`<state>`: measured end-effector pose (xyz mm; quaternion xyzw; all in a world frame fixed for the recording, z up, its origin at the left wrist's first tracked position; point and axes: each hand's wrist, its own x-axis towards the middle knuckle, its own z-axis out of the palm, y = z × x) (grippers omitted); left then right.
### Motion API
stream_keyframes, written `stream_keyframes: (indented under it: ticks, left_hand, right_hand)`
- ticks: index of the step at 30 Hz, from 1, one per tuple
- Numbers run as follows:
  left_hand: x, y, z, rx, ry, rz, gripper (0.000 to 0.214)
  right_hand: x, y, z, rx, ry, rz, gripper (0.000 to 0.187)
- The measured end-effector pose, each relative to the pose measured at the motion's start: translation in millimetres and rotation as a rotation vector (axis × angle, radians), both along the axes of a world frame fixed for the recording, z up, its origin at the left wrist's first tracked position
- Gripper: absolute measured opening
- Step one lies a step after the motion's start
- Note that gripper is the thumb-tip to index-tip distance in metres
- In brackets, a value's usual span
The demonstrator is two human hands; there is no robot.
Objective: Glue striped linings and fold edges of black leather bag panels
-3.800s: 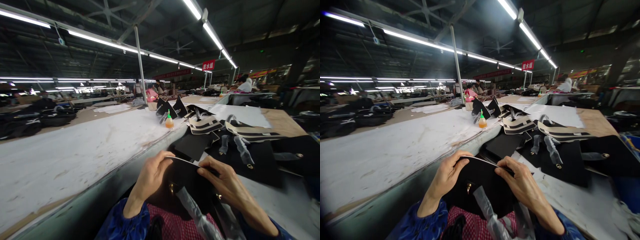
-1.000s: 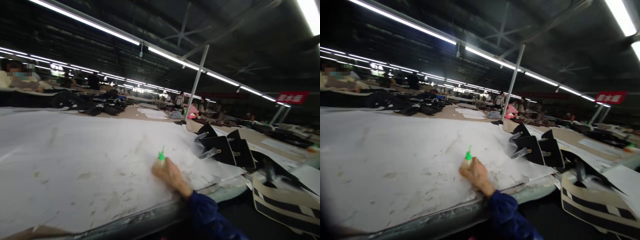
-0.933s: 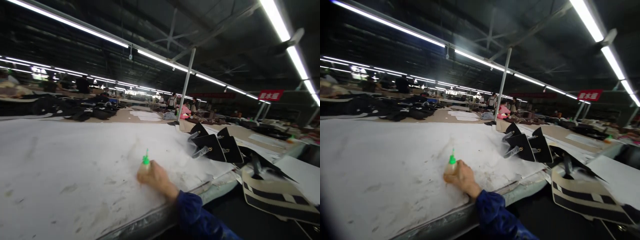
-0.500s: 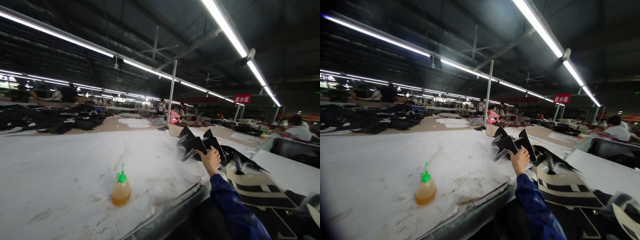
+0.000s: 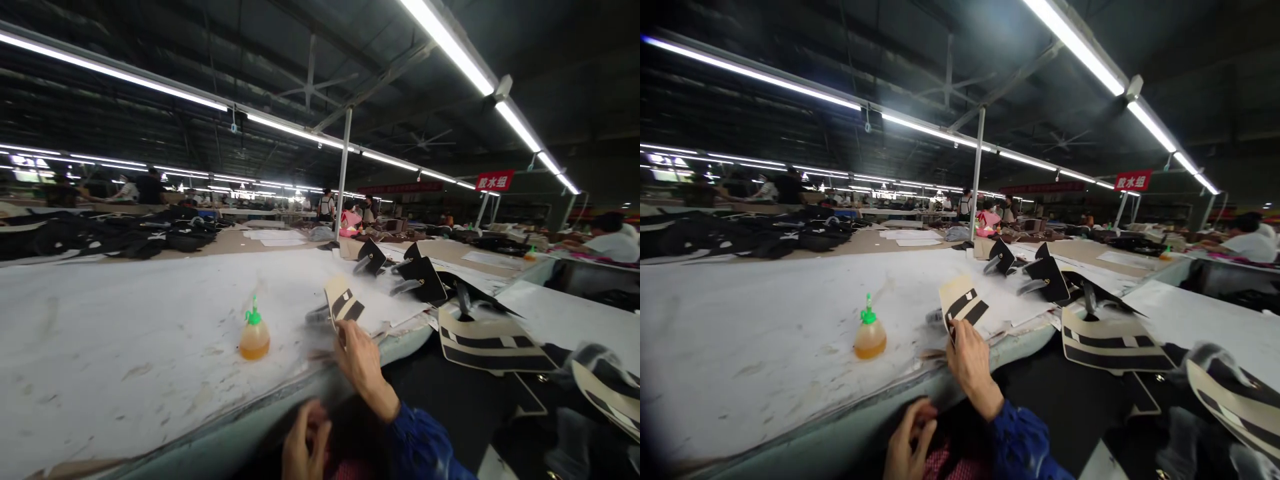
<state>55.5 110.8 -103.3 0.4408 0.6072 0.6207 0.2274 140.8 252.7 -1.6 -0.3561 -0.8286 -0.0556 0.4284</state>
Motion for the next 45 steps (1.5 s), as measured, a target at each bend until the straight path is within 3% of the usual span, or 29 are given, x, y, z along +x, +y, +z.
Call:
stream_keyframes:
  ticks: [3, 6, 11, 14, 17, 21, 24, 26, 29, 32, 34, 39, 42, 45]
  left_hand:
    - [-11.0, -10.2, 27.1, 0.257, -0.089, 0.034, 0.061]
    - [-17.1, -28.4, 51.9, 0.365, -0.105, -0.072, 0.083]
    - [-11.5, -46.5, 73.4, 0.236, -0.148, -0.115, 0.106]
    - [-7.7, -45.3, 80.4, 0.158, -0.059, -0.059, 0.092]
    - [-14.1, -37.0, 82.3, 0.139, 0.024, 0.075, 0.066]
    - [-32.1, -25.5, 74.6, 0.070, 0.047, 0.205, 0.055]
    - [-38.8, -21.1, 67.3, 0.116, 0.129, 0.201, 0.052]
    - [-38.6, -19.1, 64.0, 0.136, 0.218, 0.172, 0.047]
    - [-36.2, -16.7, 61.4, 0.101, 0.272, 0.147, 0.037]
    - [-36.7, -18.5, 62.4, 0.089, 0.237, 0.161, 0.036]
    - [-38.7, -24.0, 65.4, 0.095, 0.203, 0.174, 0.039]
    - [-44.2, -47.1, 78.1, 0.116, 0.085, 0.229, 0.046]
    - [-45.2, -61.9, 85.9, 0.124, -0.099, 0.197, 0.047]
    - [-40.9, -77.0, 91.7, 0.118, -0.141, 0.081, 0.047]
  right_hand:
    - [4.7, -46.5, -9.3, 0.049, 0.037, 0.053, 0.025]
    - [10.4, -90.0, -14.1, 0.053, 0.040, 0.099, 0.024]
    - [14.2, -142.9, -21.0, -0.001, -0.011, 0.217, 0.026]
    - [16.2, -157.7, -24.6, -0.041, -0.045, 0.287, 0.025]
    - [34.1, -154.6, -23.6, -0.102, -0.145, 0.304, 0.022]
    - [102.2, -125.8, -29.0, -0.253, -0.216, -0.037, 0.042]
    - [168.8, -104.1, -48.9, -0.326, -0.222, -0.254, 0.065]
    - [206.3, -95.1, -65.4, -0.354, -0.234, -0.331, 0.070]
    - [241.5, -85.0, -83.8, -0.347, -0.228, -0.354, 0.058]
    - [251.9, -71.1, -88.5, -0.279, -0.166, -0.300, 0.035]
    - [251.9, -60.8, -84.4, -0.199, -0.070, -0.251, 0.024]
    - [269.6, -57.9, -49.2, 0.145, 0.406, -0.364, 0.036]
    - [290.8, -81.7, -14.7, 0.323, 0.623, -0.446, 0.033]
    - [287.5, -118.5, 18.3, 0.384, 0.635, -0.451, 0.026]
